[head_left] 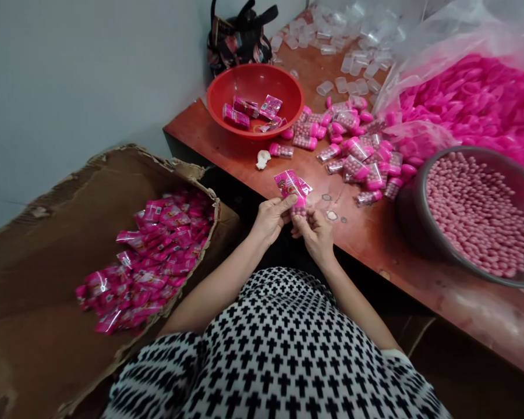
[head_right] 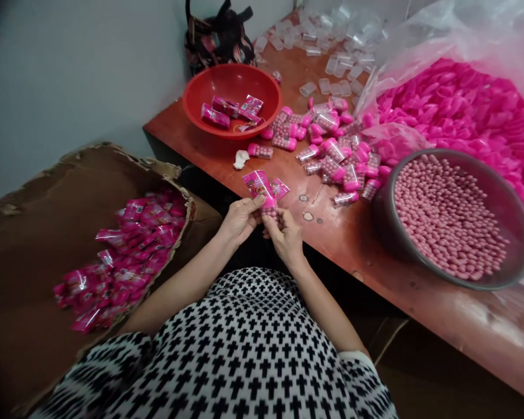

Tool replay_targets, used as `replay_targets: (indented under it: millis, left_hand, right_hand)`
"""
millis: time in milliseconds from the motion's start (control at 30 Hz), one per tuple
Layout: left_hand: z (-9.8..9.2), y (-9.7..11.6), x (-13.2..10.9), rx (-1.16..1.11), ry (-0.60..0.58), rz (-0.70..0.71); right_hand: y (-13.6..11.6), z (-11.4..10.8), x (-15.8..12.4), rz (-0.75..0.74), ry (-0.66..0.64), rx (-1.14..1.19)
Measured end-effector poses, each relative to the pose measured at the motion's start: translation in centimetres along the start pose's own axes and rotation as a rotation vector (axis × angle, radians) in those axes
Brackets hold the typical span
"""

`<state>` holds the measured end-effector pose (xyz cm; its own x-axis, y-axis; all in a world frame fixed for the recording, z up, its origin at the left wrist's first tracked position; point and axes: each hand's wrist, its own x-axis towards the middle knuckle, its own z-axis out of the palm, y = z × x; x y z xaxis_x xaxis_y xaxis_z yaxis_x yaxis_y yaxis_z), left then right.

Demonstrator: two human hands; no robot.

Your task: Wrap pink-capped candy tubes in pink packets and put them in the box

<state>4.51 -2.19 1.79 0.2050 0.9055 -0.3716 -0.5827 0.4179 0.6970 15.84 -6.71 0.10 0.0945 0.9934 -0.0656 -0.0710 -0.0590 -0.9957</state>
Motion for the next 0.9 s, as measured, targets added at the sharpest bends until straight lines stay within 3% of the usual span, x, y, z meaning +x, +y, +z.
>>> replay_targets:
  millis: [167, 333, 467, 633, 800, 900]
  left_hand:
    - [-0.2, 0.5, 0.0, 0.139, -0.010, -0.006]
    - [0.0, 0.2, -0.2, 0.179, -0.006, 0.020]
    - [0.1, -0.1, -0.3, 0.135, 0.021, 0.035]
    - [0.1, -0.3, -0.4, 0.121, 0.025, 0.029]
    - [-0.2, -1.0, -1.1, 0.163, 0.109, 0.078]
    - [-0.2, -1.4, -1.6, 0.147, 0.075, 0.046]
  right_hand:
    - [-0.6, -0.2, 0.7, 0.152, -0.067, 0.218]
    - [-0.8, -0.3, 0.7, 0.123, -0.006, 0.176]
    - [-0.6, -0.4, 0.7, 0.154, -0.053, 0.187]
    - [-0.4, -0.4, 0.5, 0.061, 0.016, 0.087]
    - [0.0, -0.1, 0.6, 0.191, -0.044, 0.240]
    - [0.1, 0.1, 0.7, 0.150, -0.023, 0.246]
